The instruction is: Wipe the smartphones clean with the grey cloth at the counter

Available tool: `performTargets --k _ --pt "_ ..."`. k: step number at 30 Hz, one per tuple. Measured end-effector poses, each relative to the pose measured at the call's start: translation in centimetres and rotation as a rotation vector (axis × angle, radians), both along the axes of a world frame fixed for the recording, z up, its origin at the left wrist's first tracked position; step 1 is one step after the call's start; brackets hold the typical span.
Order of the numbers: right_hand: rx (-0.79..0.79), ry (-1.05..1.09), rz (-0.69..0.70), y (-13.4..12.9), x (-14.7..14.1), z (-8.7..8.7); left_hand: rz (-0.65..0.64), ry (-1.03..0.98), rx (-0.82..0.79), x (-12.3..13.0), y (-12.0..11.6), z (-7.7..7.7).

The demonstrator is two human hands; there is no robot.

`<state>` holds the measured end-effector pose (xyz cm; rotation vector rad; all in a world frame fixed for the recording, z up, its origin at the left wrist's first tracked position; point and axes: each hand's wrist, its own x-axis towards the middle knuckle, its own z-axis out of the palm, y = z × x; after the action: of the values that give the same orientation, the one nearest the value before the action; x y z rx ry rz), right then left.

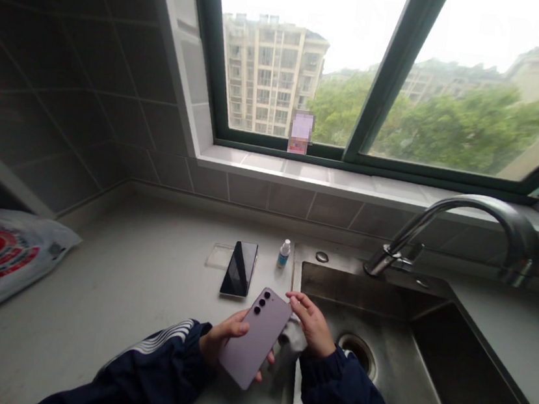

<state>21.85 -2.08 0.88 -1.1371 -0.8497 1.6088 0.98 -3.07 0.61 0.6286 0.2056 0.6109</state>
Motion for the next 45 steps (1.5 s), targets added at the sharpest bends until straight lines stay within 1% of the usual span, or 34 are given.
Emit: performTargets --k 5,8,10,12,17,20,26,30,33,36,39,42,43,45 --pt "-0.067 0.105 -0.080 -0.4 -0.3 0.3 0.261 0.083 -0.027 -0.1 0.2 0.1" --pt "-0.100 0.125 -0.090 -0.3 -0.3 0.0 0.353 0.117 -0.076 -0.2 0.2 0.7" --pt "-0.113 0.133 -0.076 -0.3 -0.3 -0.3 0.375 0.125 -0.097 -0.2 0.2 1.1" --pt "-0.130 0.140 -0.033 -0.2 -0.3 -0.5 0.385 0.128 -0.109 -0.2 0.2 1.4" --pt "-0.220 0.148 0.171 -0.4 -0.3 -1.1 0.400 0.139 -0.116 -0.2 0.2 1.4" --pt "-0.238 0.160 0.251 -0.4 -0.2 -1.2 0.380 0.135 -0.099 -0.3 0.3 1.3" --pt "-0.134 0.209 0.255 -0.1 0.0 -0.9 0.404 0.140 -0.092 -0.2 0.3 1.1" --pt "-0.126 0.196 0.256 -0.2 0.1 -0.7 0.422 0.133 -0.105 -0.2 0.2 1.2" --pt "-0.080 0.181 0.193 -0.5 0.3 -0.2 0.413 0.131 -0.118 -0.1 0.2 1.3" --pt "0.037 0.167 0.054 -0.8 0.6 0.6 0.385 0.112 -0.141 -0.1 0.2 1.4" --pt "0.149 0.115 -0.126 -0.7 1.1 1.1 0.299 0.110 -0.176 -0.1 0.4 1.1" --pt "0.261 0.017 -0.301 -0.5 1.7 1.3 0.210 0.089 -0.223 0.0 0.6 0.7" --pt "0.301 -0.022 -0.338 -0.5 1.8 1.4 0.187 0.075 -0.234 0.0 0.7 0.5" --pt "0.379 -0.106 -0.369 -0.8 1.8 1.8 0.146 0.043 -0.243 0.2 0.6 0.3"
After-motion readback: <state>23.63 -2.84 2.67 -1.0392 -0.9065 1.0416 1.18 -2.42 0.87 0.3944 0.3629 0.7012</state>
